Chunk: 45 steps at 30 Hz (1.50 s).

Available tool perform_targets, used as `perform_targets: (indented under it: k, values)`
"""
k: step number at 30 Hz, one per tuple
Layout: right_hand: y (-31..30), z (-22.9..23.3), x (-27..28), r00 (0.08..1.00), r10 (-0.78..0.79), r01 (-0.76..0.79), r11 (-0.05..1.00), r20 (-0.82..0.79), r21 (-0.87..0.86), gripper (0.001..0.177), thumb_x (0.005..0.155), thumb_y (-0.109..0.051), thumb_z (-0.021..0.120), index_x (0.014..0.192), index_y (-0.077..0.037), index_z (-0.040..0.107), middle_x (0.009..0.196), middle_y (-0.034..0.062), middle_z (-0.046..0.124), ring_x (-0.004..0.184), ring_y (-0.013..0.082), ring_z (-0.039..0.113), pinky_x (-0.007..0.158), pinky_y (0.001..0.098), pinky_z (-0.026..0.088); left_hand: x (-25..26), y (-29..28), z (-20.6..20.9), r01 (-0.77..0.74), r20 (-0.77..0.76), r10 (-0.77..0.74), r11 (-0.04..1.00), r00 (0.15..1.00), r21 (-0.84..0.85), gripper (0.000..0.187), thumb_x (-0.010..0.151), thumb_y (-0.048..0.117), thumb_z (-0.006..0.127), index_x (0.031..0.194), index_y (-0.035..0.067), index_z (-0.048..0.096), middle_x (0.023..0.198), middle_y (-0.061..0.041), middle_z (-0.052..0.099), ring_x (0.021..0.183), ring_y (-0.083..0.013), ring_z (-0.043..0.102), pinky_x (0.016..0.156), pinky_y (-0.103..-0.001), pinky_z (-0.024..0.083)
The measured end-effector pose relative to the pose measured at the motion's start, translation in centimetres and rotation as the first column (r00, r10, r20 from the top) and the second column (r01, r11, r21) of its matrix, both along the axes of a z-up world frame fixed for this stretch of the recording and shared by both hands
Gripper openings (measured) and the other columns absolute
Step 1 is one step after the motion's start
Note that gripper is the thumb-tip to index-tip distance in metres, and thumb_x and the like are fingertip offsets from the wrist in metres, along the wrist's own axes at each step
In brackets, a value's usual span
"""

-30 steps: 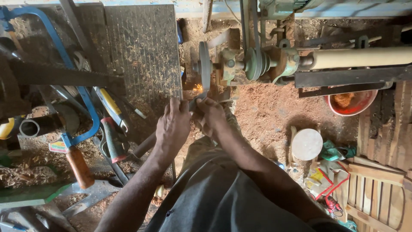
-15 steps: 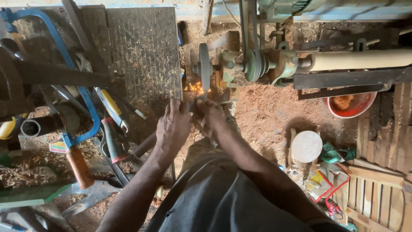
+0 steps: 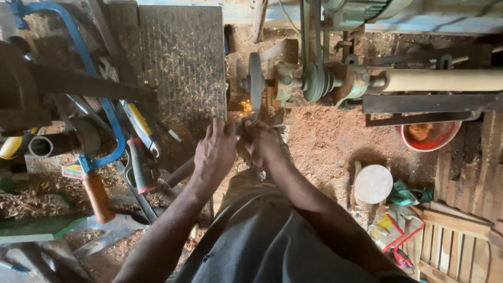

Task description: The person uses a woodworking chisel to shape a piece of wood on a rotating lathe after sharpening the tool.

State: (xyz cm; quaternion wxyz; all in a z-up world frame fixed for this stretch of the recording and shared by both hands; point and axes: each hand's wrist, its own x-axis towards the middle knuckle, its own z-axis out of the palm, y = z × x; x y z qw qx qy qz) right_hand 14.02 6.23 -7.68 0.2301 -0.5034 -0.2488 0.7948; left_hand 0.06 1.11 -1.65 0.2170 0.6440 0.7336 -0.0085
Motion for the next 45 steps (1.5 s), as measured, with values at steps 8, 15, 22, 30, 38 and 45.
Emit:
perform_targets:
  k: [8,15,22,30,38,45]
  values:
    - [0.3,-3.5,0.7,0.939,0.17,-0.114,0.974,-0.3,0.196,0.044,0.113,-0.024,0.034,0.096,0.0,0.066,0.054,0.009,0.059,0.032,0.0164,0.051,0.024,0.0283,0.039,-0.2,0.1,-0.1,-0.021,0.074,0.025,0.998,0.997,-0.053,0.035,0.095,0.013,0.063,0.126,-0.001,0.055,0.12,-0.021,0.052,0.105,-0.032,0.064,0.071,-0.04,0.065]
    - [0.7,1.7,0.4,0.995,0.09,-0.088,0.995,-0.034,0.056,0.04,0.111,-0.024,0.036,0.096,-0.001,0.065,0.055,0.0077,0.059,0.029,0.015,0.047,0.022,0.0296,0.036,-0.2,-0.2,-0.6,0.012,0.017,-0.013,0.999,1.0,0.05,0.037,0.092,0.014,0.065,0.125,-0.002,0.055,0.122,-0.023,0.052,0.108,-0.0341,0.064,0.071,-0.041,0.065]
    - [0.5,-0.9,0.7,0.973,0.163,-0.14,0.98,-0.161,0.143,0.043,0.113,-0.024,0.035,0.094,0.002,0.064,0.057,0.01,0.061,0.031,0.0139,0.048,0.024,0.0288,0.037,-0.2,0.1,0.2,0.001,0.061,-0.002,1.0,0.998,0.02,0.049,0.095,0.014,0.062,0.139,-0.002,0.046,0.122,-0.024,0.052,0.105,-0.0355,0.064,0.069,-0.042,0.064]
    - [0.2,0.5,0.5,0.994,0.101,-0.098,0.993,-0.049,0.06,0.041,0.113,-0.021,0.038,0.094,0.002,0.066,0.057,0.0078,0.059,0.03,0.0134,0.045,0.025,0.0274,0.035,-0.1,-0.3,-0.4,-0.001,0.044,0.002,1.0,0.999,-0.029,0.052,0.099,0.017,0.06,0.145,-0.002,0.046,0.122,-0.021,0.051,0.105,-0.0323,0.064,0.072,-0.039,0.064]
    - [-4.0,0.4,3.7,0.932,-0.243,0.24,0.97,-0.267,-0.046,0.016,0.104,-0.015,0.057,0.11,0.0,0.06,0.098,0.0115,0.064,0.088,0.0213,0.065,0.082,0.0384,0.056,1.8,-2.7,7.7,0.018,0.182,-0.041,0.991,0.982,0.129,0.062,0.073,0.019,0.07,0.133,0.01,0.06,0.133,-0.025,0.051,0.118,-0.0413,0.058,0.085,-0.048,0.058]
    - [-6.5,8.8,6.1,0.949,0.197,-0.078,0.903,-0.245,0.423,0.043,0.104,-0.021,0.06,0.14,0.001,0.054,0.113,0.0039,0.063,0.1,0.0116,0.061,0.087,0.0284,0.051,2.0,-9.3,11.7,-0.317,0.636,-0.024,0.852,0.771,0.417,0.054,0.09,0.026,0.072,0.139,0.007,0.058,0.131,-0.022,0.061,0.118,-0.0381,0.064,0.098,-0.045,0.056]
